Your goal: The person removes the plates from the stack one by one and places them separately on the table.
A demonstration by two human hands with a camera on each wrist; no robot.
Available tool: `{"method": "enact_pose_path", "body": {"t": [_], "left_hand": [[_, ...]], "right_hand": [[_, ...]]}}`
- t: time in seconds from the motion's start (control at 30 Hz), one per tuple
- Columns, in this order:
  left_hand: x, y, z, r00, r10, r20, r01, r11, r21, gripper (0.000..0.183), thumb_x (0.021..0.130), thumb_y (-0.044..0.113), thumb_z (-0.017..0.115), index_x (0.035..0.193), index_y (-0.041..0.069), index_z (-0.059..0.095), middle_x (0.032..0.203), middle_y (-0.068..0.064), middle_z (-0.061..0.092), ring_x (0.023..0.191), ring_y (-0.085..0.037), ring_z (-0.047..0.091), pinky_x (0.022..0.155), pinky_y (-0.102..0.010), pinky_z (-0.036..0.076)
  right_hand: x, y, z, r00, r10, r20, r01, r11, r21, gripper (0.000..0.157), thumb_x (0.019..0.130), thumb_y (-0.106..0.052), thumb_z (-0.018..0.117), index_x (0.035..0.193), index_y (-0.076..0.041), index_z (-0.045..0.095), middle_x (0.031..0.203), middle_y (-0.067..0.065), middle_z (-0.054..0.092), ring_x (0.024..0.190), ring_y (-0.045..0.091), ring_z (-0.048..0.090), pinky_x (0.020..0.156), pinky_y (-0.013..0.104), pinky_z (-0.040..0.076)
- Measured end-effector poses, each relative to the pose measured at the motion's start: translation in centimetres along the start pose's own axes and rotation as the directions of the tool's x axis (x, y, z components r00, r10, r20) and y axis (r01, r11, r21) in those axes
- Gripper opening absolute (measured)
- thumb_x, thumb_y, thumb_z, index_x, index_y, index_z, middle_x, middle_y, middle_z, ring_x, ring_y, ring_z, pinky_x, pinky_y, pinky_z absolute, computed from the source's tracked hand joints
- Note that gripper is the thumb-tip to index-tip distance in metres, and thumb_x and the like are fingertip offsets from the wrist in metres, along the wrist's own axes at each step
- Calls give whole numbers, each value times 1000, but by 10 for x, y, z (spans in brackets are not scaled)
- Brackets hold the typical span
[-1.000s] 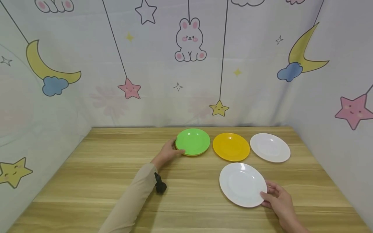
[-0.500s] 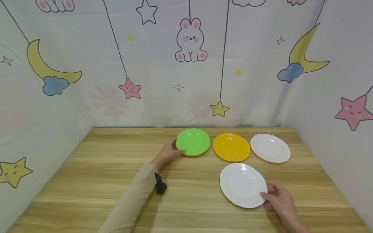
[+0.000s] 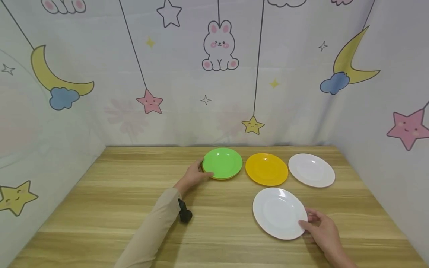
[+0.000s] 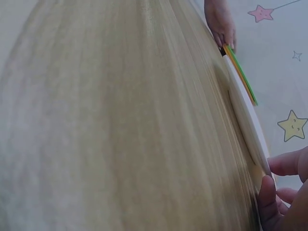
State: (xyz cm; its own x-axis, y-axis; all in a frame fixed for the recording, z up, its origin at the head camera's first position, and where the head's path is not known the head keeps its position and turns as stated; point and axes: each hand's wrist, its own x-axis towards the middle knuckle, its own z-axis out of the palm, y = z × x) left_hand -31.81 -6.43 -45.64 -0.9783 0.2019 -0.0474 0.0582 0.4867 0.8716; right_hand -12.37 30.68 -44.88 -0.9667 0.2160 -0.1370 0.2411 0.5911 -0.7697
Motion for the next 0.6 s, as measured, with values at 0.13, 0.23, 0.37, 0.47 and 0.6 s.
{"method": "enact_pose_path", "body": {"t": [0.13, 0.23, 0.37, 0.47, 0.6], "left_hand": [[-1, 1, -1, 1000, 2, 1, -2, 1000, -18, 85, 78, 26, 72, 143, 2, 22, 146, -15, 26, 135, -27, 23, 111, -38, 20], [-1, 0, -1, 1000, 2, 2, -2, 1000, -21, 85, 78, 25, 72, 143, 2, 22, 146, -15, 27, 135, -27, 23, 111, -38, 20], [-1, 0, -1, 1000, 0, -1, 0, 1000, -12, 84, 78, 25, 72, 143, 2, 23, 146, -14, 27, 134, -27, 23, 111, -38, 21], [-1, 1, -1, 1000, 3, -2, -3, 1000, -5, 84, 78, 25, 72, 142, 1, 23, 145, -15, 28, 134, -27, 24, 110, -38, 22], [-1, 1, 0, 1000, 7, -7, -7, 1000, -3, 83, 78, 24, 72, 142, 1, 24, 145, -16, 29, 134, -28, 25, 110, -39, 22]], "right_hand": [[1, 2, -1, 1000, 15, 3, -15, 1000, 11, 66, 81, -26, 68, 129, 9, 39, 113, 29, 55, 64, 8, 54, 52, 27, 50], [1, 3, -2, 1000, 24, 3, -24, 1000, 17, 66, 81, -29, 68, 129, 7, 40, 110, 26, 57, 65, 7, 54, 53, 27, 50], [2, 2, -5, 1000, 21, 2, -21, 1000, 9, 62, 83, -29, 65, 127, 8, 43, 105, 22, 59, 62, 9, 53, 52, 27, 50], [5, -1, -9, 1000, 14, 4, -14, 999, -36, 62, 84, -32, 64, 125, 10, 44, 106, 23, 58, 65, 10, 52, 53, 26, 49], [11, -12, -12, 1000, -21, 3, 21, 991, -134, 65, 84, -41, 61, 122, 10, 47, 109, 25, 57, 82, 19, 54, 60, 22, 46]]}}
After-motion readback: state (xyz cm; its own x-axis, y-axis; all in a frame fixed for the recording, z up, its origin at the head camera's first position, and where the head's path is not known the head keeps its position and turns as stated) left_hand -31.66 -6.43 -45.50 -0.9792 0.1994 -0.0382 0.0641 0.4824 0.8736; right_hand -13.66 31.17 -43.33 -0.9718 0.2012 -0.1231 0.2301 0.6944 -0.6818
